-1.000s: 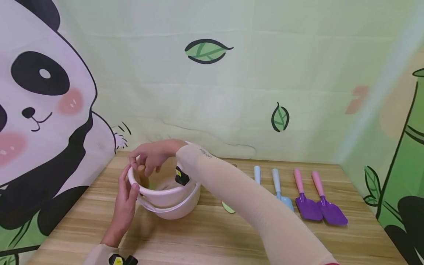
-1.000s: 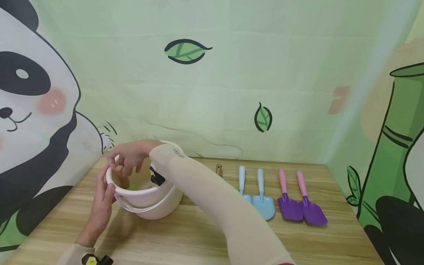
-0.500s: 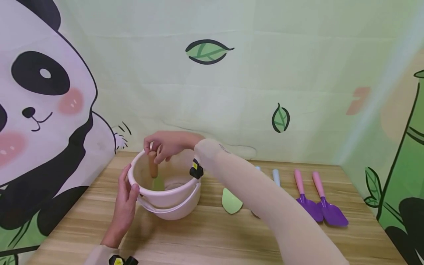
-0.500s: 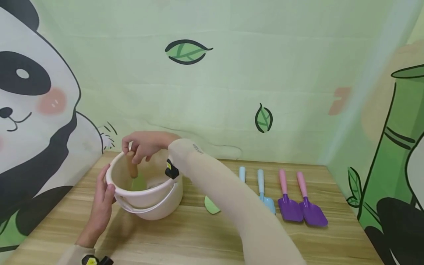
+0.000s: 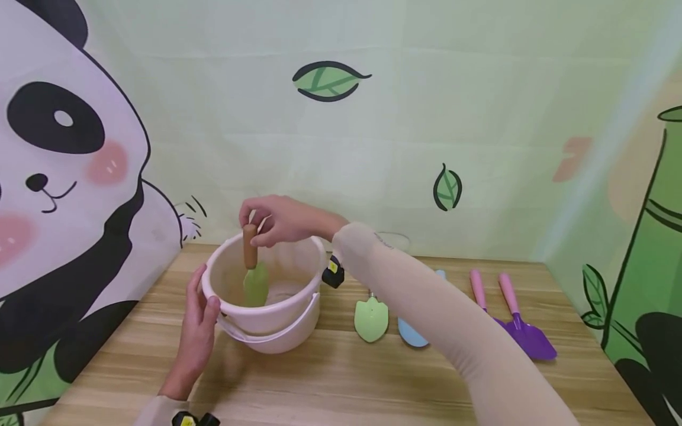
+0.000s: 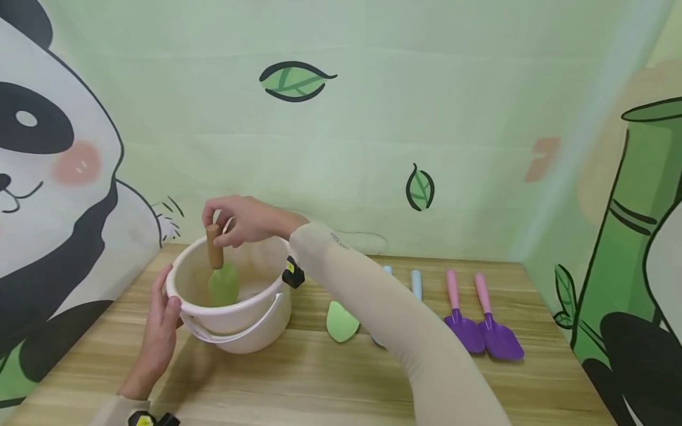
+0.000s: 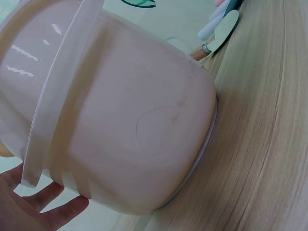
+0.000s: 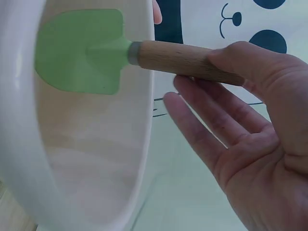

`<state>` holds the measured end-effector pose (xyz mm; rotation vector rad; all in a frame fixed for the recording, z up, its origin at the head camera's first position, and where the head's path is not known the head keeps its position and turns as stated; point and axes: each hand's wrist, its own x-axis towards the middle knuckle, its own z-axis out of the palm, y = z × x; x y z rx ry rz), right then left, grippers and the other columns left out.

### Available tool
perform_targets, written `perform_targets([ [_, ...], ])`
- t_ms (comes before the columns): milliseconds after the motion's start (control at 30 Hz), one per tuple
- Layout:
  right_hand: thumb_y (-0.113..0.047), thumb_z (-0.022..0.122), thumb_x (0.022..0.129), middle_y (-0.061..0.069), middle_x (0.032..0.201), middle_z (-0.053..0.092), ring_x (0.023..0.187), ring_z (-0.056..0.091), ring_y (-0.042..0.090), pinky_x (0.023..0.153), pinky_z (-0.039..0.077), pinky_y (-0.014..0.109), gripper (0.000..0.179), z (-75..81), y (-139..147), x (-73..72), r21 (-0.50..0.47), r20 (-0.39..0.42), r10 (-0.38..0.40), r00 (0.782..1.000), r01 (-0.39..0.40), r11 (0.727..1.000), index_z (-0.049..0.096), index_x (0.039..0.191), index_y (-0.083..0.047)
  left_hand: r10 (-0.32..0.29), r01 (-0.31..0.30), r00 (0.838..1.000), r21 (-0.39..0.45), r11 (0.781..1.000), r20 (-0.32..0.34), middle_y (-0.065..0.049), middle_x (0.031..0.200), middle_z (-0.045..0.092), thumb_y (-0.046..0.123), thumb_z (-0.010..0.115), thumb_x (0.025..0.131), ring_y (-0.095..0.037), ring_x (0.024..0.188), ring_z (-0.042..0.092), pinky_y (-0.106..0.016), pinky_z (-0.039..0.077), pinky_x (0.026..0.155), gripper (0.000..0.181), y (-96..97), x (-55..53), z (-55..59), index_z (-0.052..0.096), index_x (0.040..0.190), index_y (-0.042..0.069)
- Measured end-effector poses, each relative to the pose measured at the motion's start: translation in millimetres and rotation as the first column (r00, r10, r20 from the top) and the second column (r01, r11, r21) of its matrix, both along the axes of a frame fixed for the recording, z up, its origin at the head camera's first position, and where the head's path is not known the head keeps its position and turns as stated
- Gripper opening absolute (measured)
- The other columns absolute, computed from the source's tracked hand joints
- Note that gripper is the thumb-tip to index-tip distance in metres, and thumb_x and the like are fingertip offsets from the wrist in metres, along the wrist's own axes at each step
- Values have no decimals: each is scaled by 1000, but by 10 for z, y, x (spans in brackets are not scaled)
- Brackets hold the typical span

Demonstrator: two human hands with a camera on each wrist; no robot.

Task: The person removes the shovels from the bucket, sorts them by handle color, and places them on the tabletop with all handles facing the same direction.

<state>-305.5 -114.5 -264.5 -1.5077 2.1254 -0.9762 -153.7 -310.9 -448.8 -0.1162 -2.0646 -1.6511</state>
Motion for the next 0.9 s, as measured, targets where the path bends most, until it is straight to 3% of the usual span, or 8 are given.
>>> perform_targets([
  [433,-9,71,94,6,103,72,88,72,16,79,58,26,25,52,180,48,-175,-48,-146,988,136,975,58,115,-12,8,-8,1000,0,1000,6,-8,165,27,17,40,110,-24,144,34,-10,39,100,59,13,9,23,18,164,28],
  [700,-13,72,93,4,103,72,89,72,14,83,57,25,26,83,295,28,-276,-70,-260,963,232,933,61,116,-14,3,-3,1000,45,999,-17,-12,164,29,12,39,110,-20,140,38,-11,42,98,59,19,7,-23,20,164,24],
  [900,-12,74,93,5,99,71,86,72,13,83,57,26,26,126,391,-10,-412,-86,-329,941,267,871,61,116,-12,-13,16,999,56,998,-44,-14,163,30,12,39,110,-21,139,40,-11,43,97,58,25,-5,-27,21,164,23],
])
